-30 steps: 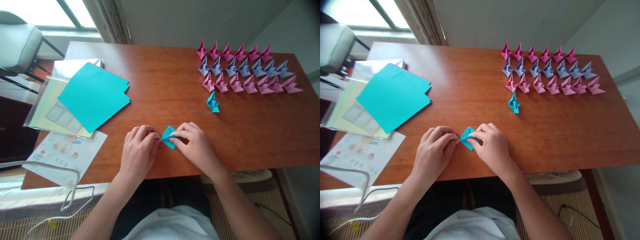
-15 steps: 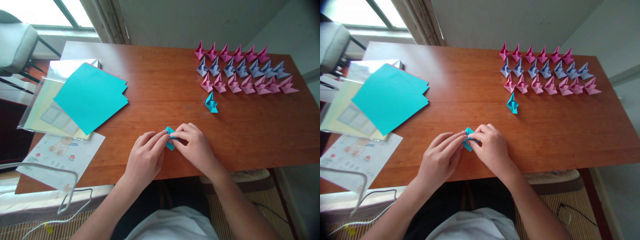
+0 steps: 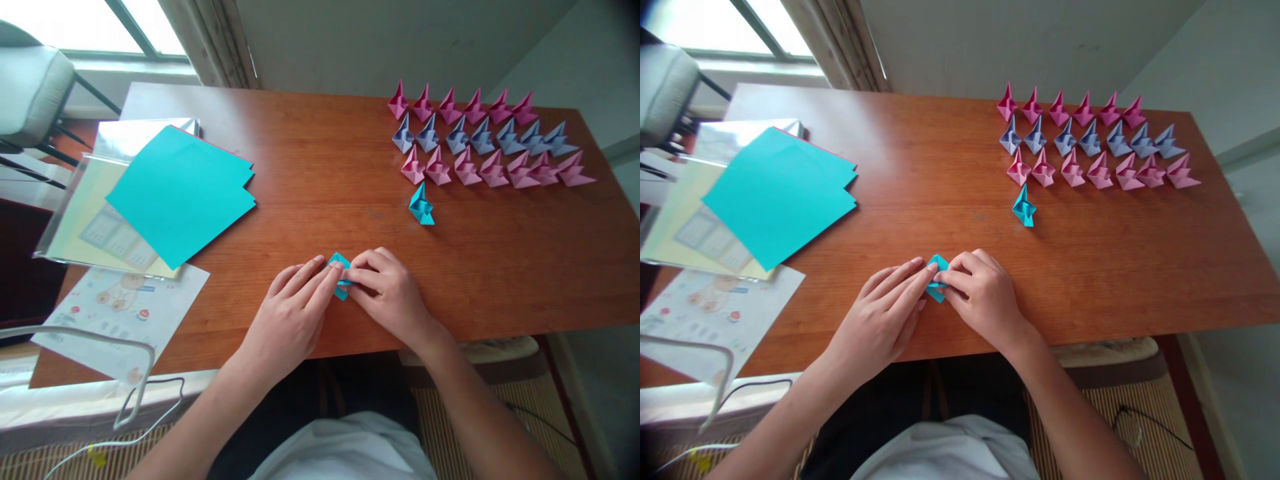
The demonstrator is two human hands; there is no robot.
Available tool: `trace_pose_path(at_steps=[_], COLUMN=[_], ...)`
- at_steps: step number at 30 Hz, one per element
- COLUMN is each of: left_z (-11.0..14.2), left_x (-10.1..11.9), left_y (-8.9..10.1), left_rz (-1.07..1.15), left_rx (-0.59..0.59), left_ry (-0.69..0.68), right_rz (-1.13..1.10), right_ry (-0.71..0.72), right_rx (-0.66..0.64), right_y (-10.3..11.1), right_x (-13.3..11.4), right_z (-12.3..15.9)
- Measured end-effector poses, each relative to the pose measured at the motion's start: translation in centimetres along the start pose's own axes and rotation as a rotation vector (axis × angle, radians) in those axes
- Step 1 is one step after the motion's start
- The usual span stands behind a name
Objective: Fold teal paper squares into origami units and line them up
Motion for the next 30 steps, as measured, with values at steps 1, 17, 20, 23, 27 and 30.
trace_pose_path(at_steps=[1, 17, 20, 23, 27, 30], left_z=[0.0, -0.4, -0.4, -0.4, -0.6, -1.0], left_x=[-0.1, -0.2, -0.2, -0.2, -0.3, -0.5], left_y=[0.1, 0.3, 0.4, 0.4, 1.0, 1.4], left_rz=[0.013, 0.143, 0.155, 0.181, 0.197, 0.125], left_rx=[0.002, 0.008, 0.011, 0.020, 0.171, 0.239], left_ry=[-0.003, 0.024, 0.028, 0.033, 0.098, 0.189], right_rz=[0.008, -0.062, -0.045, -0.035, -0.003, 0.022], right_ry=[0.004, -0.067, -0.084, -0.104, -0.112, -0.120], right_rx=[-0.001, -0.088, -0.084, -0.078, -0.095, -0.120], right_y=[0.0, 0.5, 0.4, 0.4, 0.4, 0.4], right_x=[0.0, -0.2, -0.3, -0.5, -0.7, -0.7], right_z=[0.1, -0.5, -0.6, -0.7, -1.0, -1.2])
Point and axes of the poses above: each hand's wrist, its own z-axis away from the middle knuckle, its own y-axis out of the back of the hand, x = y × z, the point moved 4 cm from there along -z, towards the middle knuckle, and after that the axes turned 14 degrees about z, right-handed, at the moved point
